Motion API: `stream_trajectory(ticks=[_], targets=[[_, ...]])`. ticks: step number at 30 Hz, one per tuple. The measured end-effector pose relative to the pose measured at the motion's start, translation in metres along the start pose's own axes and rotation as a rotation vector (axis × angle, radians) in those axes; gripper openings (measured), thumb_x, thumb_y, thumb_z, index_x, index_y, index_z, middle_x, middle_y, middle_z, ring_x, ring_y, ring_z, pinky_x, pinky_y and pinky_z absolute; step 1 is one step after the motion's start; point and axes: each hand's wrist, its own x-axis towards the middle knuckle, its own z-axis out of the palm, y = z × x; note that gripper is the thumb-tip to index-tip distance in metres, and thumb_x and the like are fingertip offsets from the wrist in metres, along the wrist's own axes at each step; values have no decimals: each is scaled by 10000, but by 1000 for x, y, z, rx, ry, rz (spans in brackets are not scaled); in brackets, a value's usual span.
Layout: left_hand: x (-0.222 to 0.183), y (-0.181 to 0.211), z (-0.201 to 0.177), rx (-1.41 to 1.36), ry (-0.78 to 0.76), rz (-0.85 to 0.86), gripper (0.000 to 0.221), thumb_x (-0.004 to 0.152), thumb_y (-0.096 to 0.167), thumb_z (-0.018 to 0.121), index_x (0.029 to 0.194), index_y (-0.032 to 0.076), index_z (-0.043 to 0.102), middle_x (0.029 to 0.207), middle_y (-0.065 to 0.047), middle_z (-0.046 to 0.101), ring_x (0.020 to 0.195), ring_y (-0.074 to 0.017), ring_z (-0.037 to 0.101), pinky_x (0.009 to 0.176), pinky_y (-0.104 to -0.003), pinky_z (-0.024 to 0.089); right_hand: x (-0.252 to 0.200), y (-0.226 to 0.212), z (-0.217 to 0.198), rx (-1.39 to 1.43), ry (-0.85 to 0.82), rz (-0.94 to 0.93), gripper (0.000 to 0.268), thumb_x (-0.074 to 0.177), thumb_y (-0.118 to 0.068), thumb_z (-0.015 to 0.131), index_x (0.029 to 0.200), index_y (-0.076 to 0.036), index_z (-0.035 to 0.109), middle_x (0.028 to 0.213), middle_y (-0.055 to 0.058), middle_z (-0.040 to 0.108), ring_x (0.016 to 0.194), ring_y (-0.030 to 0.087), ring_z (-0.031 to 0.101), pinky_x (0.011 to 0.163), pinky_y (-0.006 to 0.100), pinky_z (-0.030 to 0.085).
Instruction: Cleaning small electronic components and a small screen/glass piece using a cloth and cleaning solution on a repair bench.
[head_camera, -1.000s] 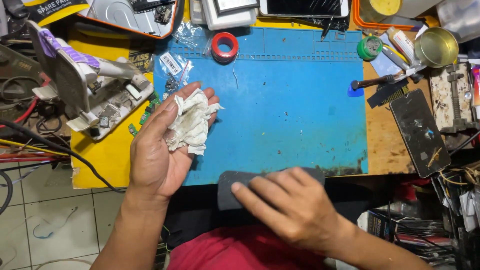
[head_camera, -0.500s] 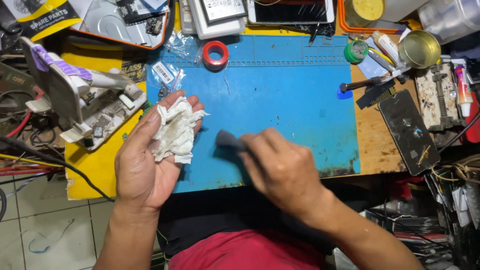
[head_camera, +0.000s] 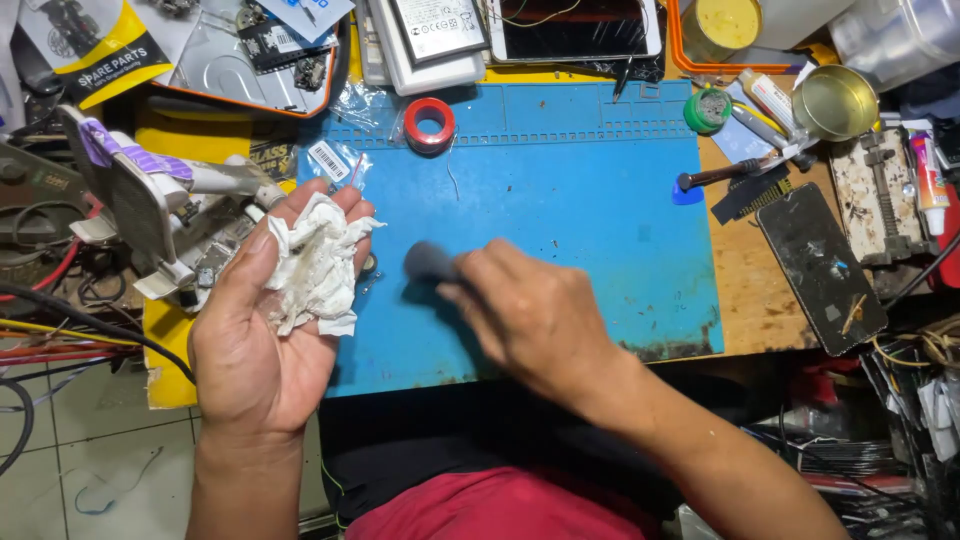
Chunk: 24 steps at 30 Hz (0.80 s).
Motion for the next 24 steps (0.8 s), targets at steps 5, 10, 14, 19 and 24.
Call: stream_trajectory(ticks=[5,10,14,19,24], targets=[[1,8,0,-88,-50,34,619,910,210,539,1461,-68,492,1471,-342,564,1374,-425,580,1172,-457,463,-2,-28,33,11,-91,-235,79,919,-132,610,965,-152,549,798,42,514,545,276,550,375,418,376],[-1,12,-5,-90,-20,51,609,927,212,516,1474,-52,491,1461,-322,576,1361,-420,590,1149,-443,481,14,3,37,-195,-20,-85,99,1017,-272,584,963,-191,567,751,31,543,556,299,570,335,458,334],[-5,12,-9,-90,6,51,599,930,211,494,1465,-58,495,1448,-328,581,1355,-424,591,1136,-451,485,16,3,23,-131,-52,-84,168,1031,-301,609,954,-162,555,765,37,536,564,311,565,344,467,348],[-5,10,-4,-102,-19,47,594,927,203,485,1455,-69,494,1455,-339,568,1363,-435,575,1177,-482,452,26,-8,44,-163,34,-308,73,942,-156,621,930,-175,552,785,18,540,556,239,556,376,395,343],[-7,11,-3,-64,-14,34,581,943,216,467,1453,-58,503,1458,-318,582,1361,-429,588,1130,-449,480,55,11,49,-126,50,-189,126,1021,-278,612,972,-176,556,786,36,527,574,303,573,346,457,328]])
